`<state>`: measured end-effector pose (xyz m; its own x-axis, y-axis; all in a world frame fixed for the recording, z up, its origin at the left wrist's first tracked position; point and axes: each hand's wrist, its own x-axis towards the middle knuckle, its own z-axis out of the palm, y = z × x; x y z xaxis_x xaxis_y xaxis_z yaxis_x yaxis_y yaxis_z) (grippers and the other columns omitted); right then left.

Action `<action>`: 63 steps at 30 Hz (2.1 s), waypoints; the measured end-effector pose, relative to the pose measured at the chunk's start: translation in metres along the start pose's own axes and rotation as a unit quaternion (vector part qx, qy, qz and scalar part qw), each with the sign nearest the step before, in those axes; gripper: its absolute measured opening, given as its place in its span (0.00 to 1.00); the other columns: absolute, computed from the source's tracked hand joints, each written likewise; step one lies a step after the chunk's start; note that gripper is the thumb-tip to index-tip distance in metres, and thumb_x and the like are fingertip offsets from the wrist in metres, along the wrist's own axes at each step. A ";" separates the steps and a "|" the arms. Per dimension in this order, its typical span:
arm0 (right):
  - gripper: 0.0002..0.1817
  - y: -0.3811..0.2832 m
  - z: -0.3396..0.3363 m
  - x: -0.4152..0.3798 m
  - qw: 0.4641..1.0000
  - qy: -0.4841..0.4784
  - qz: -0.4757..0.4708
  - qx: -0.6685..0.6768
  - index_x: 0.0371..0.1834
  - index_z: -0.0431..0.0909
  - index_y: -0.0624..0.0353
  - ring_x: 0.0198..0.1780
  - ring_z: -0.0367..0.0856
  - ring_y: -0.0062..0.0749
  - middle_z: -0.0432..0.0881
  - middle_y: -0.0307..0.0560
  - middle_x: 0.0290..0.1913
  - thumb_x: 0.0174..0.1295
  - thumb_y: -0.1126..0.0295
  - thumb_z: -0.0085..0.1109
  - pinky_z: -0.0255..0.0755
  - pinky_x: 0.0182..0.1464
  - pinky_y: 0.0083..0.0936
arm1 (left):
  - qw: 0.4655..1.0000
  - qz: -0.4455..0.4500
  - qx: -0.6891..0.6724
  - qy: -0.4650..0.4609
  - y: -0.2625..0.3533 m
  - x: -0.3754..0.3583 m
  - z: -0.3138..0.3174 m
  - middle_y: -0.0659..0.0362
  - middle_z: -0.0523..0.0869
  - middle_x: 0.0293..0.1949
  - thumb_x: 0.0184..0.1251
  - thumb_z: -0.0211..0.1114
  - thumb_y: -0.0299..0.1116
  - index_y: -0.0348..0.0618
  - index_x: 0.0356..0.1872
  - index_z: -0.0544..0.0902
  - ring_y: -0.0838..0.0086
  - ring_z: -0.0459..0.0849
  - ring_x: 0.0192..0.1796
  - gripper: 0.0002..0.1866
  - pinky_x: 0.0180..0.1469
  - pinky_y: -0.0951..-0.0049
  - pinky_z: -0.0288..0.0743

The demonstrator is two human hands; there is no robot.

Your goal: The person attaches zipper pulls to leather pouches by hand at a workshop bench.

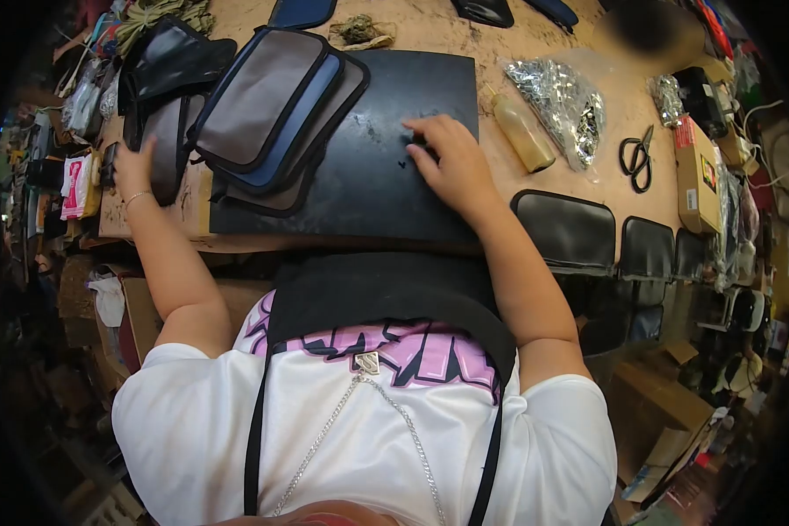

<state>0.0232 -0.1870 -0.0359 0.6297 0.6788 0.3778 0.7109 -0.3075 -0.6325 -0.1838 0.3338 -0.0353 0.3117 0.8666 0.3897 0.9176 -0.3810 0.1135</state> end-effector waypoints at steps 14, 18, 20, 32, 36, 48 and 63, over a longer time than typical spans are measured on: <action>0.16 0.005 -0.044 0.022 0.914 0.040 0.169 0.368 0.58 0.83 0.55 0.46 0.79 0.20 0.82 0.37 0.48 0.74 0.61 0.62 0.75 0.49 0.22 | 0.815 0.371 -0.445 -0.001 0.079 -0.047 -0.194 0.58 0.83 0.40 0.71 0.61 0.20 0.32 0.53 0.79 0.73 0.82 0.52 0.12 0.56 0.68 0.78; 0.18 -0.022 -0.076 0.033 0.872 0.094 0.072 0.475 0.62 0.80 0.55 0.46 0.81 0.20 0.82 0.39 0.49 0.74 0.59 0.61 0.76 0.49 0.22 | 0.665 0.585 -0.419 -0.200 0.169 -0.111 -0.221 0.57 0.83 0.38 0.58 0.60 0.13 0.40 0.46 0.81 0.65 0.83 0.51 0.15 0.64 0.65 0.75; 0.18 -0.035 -0.088 0.028 0.896 -0.016 0.076 0.438 0.59 0.76 0.56 0.46 0.81 0.22 0.82 0.41 0.48 0.71 0.61 0.64 0.75 0.49 0.21 | 0.617 0.710 -0.323 -0.105 0.210 -0.148 -0.207 0.58 0.85 0.46 0.62 0.64 0.20 0.44 0.41 0.82 0.67 0.84 0.54 0.08 0.72 0.58 0.65; 0.20 -0.058 -0.066 -0.005 0.921 -0.123 0.222 0.296 0.52 0.67 0.53 0.31 0.69 0.09 0.73 0.31 0.35 0.63 0.73 0.68 0.63 0.24 0.10 | 0.568 0.338 -0.663 -0.352 0.287 -0.187 -0.095 0.58 0.81 0.64 0.74 0.68 0.33 0.41 0.68 0.77 0.76 0.79 0.63 0.24 0.64 0.72 0.73; 0.20 -0.059 -0.064 -0.003 0.928 -0.117 0.192 0.296 0.53 0.68 0.54 0.31 0.70 0.11 0.73 0.31 0.35 0.64 0.73 0.68 0.66 0.27 0.13 | 0.590 0.305 -0.637 -0.391 0.296 -0.186 -0.095 0.62 0.89 0.51 0.77 0.65 0.35 0.37 0.58 0.84 0.83 0.84 0.52 0.16 0.57 0.79 0.76; 0.16 -0.038 -0.053 0.024 0.959 0.041 0.111 0.258 0.49 0.70 0.59 0.37 0.73 0.19 0.74 0.37 0.35 0.58 0.78 0.60 0.70 0.42 0.20 | 0.545 0.275 -0.680 -0.406 0.303 -0.220 -0.116 0.63 0.90 0.43 0.78 0.64 0.35 0.36 0.52 0.87 0.83 0.84 0.47 0.13 0.53 0.77 0.78; 0.18 -0.057 -0.075 0.017 0.993 0.082 0.079 -0.010 0.51 0.82 0.60 0.34 0.82 0.44 0.82 0.53 0.33 0.56 0.77 0.55 0.76 0.39 0.37 | 0.619 0.339 -0.655 -0.271 0.306 -0.241 -0.120 0.64 0.87 0.36 0.77 0.63 0.32 0.37 0.46 0.84 0.84 0.84 0.40 0.09 0.45 0.79 0.80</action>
<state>0.0171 -0.2079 0.0573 0.7756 0.5031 0.3812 0.6039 -0.4159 -0.6800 -0.0078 -0.0303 0.0153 0.8784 0.2100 0.4293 -0.3452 -0.3424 0.8738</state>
